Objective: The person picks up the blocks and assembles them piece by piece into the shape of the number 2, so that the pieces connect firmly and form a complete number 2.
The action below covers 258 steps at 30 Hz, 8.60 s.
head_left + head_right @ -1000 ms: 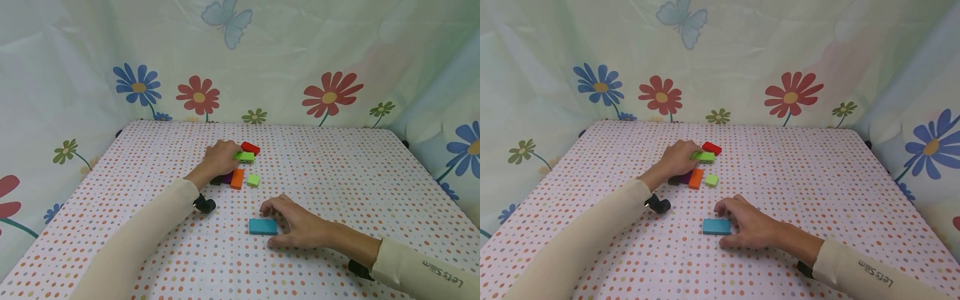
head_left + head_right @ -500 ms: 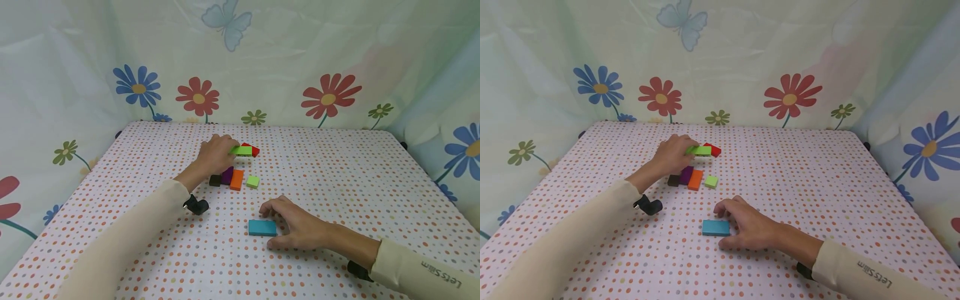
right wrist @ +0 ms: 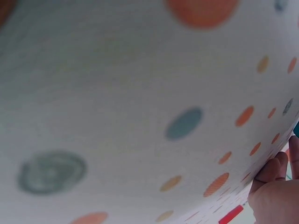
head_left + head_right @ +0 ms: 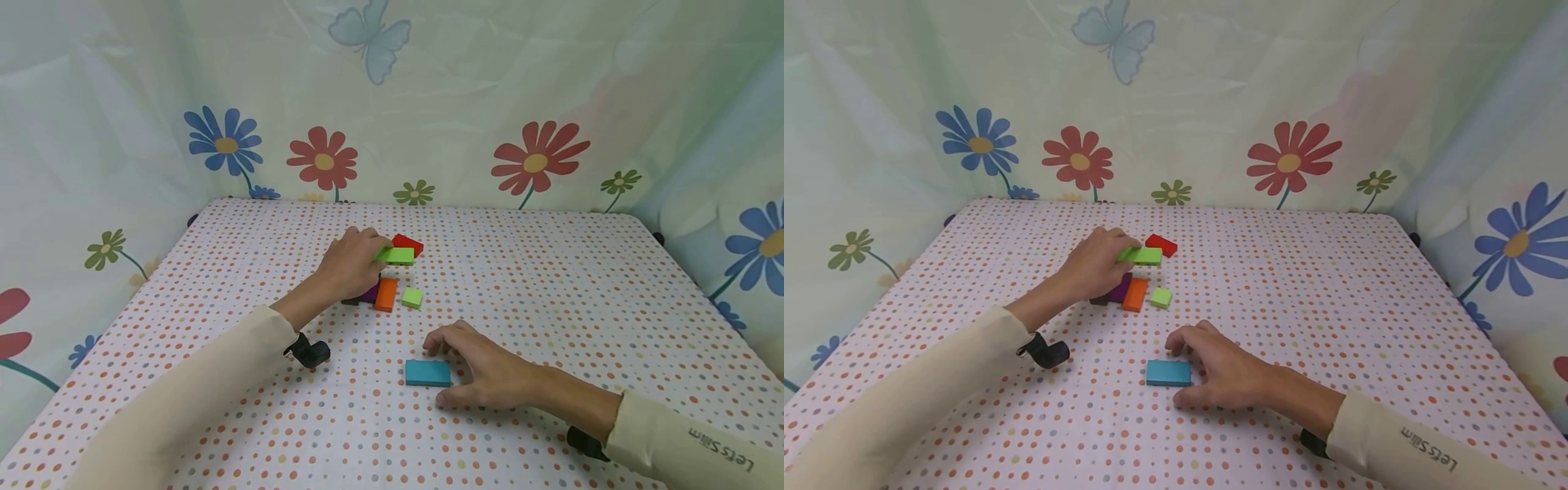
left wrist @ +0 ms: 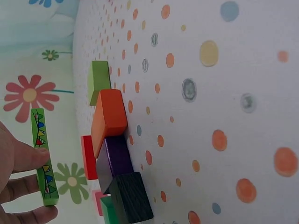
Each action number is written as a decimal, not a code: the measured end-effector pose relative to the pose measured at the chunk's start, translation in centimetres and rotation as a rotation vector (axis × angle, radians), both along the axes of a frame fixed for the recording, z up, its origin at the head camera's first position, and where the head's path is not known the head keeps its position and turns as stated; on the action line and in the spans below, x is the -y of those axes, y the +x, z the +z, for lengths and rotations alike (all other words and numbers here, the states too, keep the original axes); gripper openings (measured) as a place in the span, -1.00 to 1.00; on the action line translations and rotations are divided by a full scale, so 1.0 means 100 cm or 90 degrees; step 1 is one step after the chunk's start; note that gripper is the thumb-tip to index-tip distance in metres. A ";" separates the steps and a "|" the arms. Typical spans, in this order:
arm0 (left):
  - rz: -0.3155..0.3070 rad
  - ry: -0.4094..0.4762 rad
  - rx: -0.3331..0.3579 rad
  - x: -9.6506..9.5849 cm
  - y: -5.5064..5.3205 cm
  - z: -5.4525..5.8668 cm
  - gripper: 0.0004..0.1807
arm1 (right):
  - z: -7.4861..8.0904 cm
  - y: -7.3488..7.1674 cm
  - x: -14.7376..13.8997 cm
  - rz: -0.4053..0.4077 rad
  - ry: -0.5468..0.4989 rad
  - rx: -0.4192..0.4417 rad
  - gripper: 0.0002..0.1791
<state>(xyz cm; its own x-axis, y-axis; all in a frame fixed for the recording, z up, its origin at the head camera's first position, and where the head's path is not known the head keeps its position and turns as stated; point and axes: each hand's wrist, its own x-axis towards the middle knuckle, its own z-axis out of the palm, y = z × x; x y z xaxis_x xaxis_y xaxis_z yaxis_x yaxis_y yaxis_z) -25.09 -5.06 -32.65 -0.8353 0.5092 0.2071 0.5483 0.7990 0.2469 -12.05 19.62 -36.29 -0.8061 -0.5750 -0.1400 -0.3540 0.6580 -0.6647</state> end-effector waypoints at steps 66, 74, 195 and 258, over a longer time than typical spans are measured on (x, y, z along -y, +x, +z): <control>-0.069 0.030 0.089 0.035 0.074 -0.013 -0.65 | 0.001 0.000 0.000 -0.005 0.010 -0.006 -0.31; -0.090 0.027 0.097 0.036 0.077 -0.019 -0.65 | 0.001 0.000 0.000 -0.007 0.010 -0.006 -0.32; -0.117 0.004 0.139 0.042 0.129 -0.032 -0.67 | 0.034 -0.059 0.014 -0.056 0.067 -0.105 -0.44; -0.085 -0.063 0.161 0.039 0.129 -0.031 -0.42 | 0.025 -0.172 0.043 -0.381 0.175 -0.070 -0.23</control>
